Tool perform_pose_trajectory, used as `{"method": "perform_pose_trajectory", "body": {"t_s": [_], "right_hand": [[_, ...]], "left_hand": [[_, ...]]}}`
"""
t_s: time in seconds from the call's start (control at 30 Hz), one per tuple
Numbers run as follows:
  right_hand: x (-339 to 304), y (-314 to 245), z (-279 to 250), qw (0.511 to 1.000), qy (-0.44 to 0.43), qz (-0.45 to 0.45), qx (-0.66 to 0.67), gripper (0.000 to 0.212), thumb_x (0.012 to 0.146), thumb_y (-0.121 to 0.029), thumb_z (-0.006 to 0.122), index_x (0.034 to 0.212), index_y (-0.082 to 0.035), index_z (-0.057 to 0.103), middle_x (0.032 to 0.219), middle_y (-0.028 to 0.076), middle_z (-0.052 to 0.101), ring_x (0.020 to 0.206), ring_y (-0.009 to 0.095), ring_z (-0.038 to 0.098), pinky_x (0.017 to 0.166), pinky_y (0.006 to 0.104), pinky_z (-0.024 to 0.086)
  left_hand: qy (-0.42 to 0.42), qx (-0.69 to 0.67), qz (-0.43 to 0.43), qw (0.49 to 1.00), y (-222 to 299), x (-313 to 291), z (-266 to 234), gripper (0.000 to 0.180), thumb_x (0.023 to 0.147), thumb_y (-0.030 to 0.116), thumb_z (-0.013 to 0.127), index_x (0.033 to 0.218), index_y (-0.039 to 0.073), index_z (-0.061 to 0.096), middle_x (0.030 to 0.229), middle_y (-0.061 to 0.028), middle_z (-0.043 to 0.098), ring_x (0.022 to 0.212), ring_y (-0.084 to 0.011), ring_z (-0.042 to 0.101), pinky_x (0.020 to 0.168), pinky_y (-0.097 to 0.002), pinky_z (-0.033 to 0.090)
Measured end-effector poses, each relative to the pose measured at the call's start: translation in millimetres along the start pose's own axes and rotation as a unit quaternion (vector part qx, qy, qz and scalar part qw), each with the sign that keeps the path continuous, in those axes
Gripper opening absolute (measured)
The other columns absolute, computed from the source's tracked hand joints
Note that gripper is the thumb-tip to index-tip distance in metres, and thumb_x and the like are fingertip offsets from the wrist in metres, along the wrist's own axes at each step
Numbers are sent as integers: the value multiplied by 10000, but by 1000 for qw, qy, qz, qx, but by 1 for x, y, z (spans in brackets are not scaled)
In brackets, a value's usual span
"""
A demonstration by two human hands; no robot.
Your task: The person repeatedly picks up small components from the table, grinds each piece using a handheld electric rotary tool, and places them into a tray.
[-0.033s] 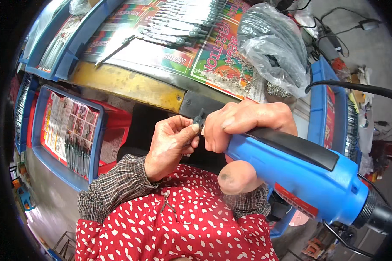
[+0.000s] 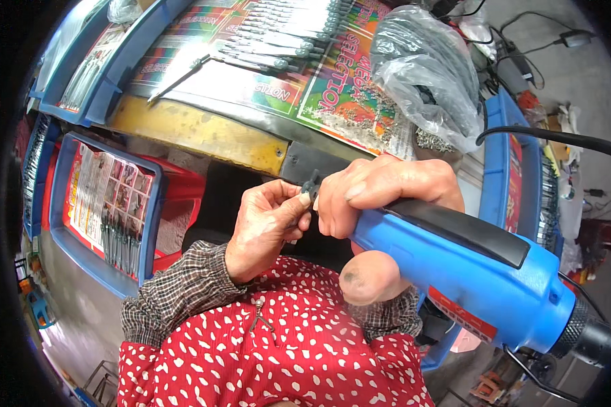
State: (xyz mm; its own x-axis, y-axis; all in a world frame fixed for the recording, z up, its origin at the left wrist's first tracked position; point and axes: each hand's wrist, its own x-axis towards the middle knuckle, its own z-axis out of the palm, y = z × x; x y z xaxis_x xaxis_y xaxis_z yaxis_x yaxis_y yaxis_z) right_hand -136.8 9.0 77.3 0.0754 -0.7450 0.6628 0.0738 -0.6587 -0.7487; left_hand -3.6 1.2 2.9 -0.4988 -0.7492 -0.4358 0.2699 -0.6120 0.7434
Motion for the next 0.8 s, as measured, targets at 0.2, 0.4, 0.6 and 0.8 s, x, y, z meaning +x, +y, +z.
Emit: {"method": "perform_pose_trajectory", "body": {"t_s": [0.2,0.4,0.6,0.8], "right_hand": [[1,3,1,1000,13,-5,-2,580,772,-557,596,951,-37,409,639,47,480,501,157,498,508,322,456],[2,4,-2,1000,-3,16,3,563,780,-541,600,962,-42,414,659,50,488,509,156,499,515,319,455],[9,7,2,998,-33,44,-6,548,786,-533,600,959,-45,421,655,41,481,512,141,491,516,306,446],[7,19,-12,986,-5,24,167,550,575,-90,819,982,28,468,680,122,552,594,225,557,544,341,484]], "left_hand": [[2,10,-9,1000,0,2,-1,146,871,129,572,874,-17,557,653,-32,569,532,-49,496,460,-158,387],[0,18,-19,1000,0,2,-3,152,869,134,576,881,-17,559,659,-28,572,542,-49,504,468,-160,395],[29,5,-13,999,5,1,2,136,840,93,592,808,-37,566,605,-27,566,500,-50,502,446,-178,403],[5,20,-17,1000,3,3,-3,156,862,137,585,869,-17,561,645,-26,563,505,-50,479,456,-163,383]]}}
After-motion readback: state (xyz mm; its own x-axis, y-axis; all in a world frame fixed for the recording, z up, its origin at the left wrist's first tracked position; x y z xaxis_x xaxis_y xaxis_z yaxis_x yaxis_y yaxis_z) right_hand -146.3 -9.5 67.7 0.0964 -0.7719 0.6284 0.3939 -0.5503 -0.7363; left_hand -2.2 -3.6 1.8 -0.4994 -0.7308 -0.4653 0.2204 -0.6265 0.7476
